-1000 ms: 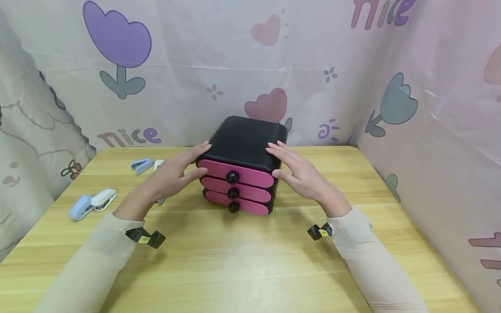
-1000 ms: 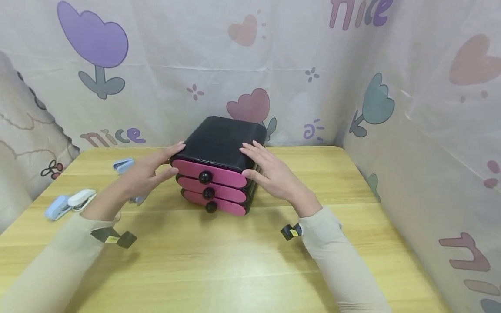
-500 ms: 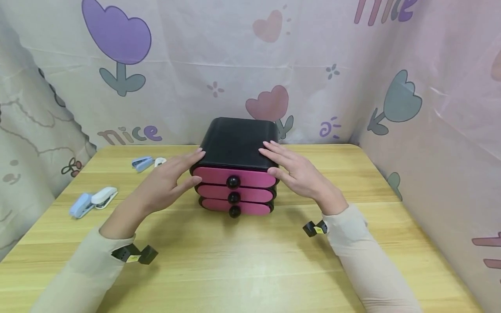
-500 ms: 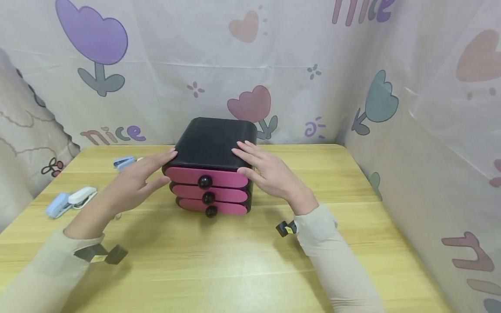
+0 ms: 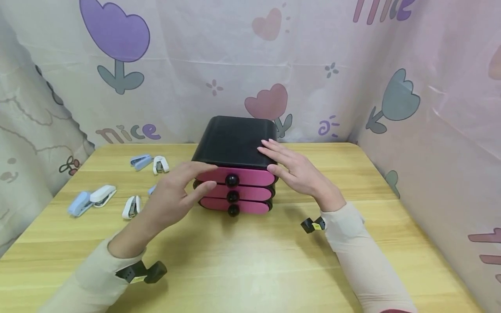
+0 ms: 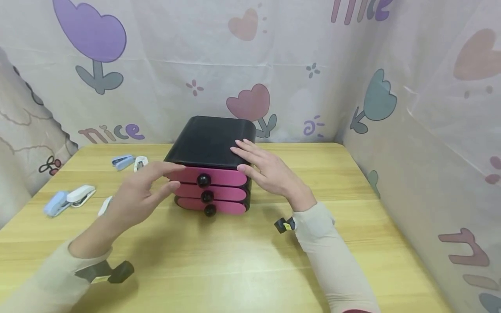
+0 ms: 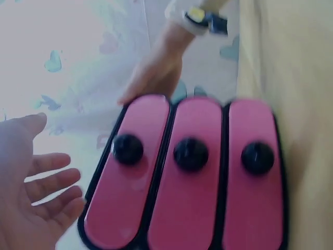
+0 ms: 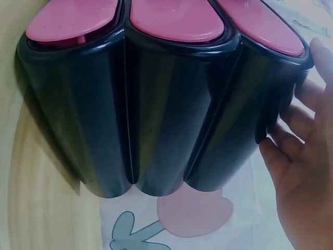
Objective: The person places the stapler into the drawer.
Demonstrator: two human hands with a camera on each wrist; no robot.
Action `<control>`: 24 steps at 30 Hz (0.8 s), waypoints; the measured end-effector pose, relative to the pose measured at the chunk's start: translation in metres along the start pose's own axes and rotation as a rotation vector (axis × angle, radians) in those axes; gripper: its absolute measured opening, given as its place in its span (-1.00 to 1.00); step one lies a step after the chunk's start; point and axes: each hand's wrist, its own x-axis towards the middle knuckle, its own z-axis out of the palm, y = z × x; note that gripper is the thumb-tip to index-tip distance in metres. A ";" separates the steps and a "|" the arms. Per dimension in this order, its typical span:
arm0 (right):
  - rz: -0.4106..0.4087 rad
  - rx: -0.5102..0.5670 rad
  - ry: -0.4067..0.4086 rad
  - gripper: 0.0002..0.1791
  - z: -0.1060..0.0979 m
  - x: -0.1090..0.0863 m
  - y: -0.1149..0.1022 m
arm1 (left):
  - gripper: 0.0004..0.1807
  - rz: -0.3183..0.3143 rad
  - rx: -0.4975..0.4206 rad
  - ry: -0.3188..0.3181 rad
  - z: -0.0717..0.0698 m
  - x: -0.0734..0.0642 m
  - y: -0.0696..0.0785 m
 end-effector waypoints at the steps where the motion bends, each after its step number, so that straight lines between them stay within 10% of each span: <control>1: 0.000 0.004 0.001 -0.41 0.000 0.000 0.000 | -0.64 -0.035 -0.047 -0.032 0.001 0.000 0.003; 9: -0.007 -0.002 -0.023 -0.40 -0.003 0.000 0.000 | -0.61 -0.378 -0.569 -0.343 0.018 0.000 0.003; 16: -0.015 -0.009 -0.023 -0.43 -0.003 0.001 -0.002 | -0.45 -0.516 -0.968 -0.515 0.038 -0.002 -0.006; 24: -0.024 0.006 -0.012 -0.45 -0.002 0.000 -0.001 | -0.33 -0.698 -1.313 -0.492 0.050 0.001 -0.001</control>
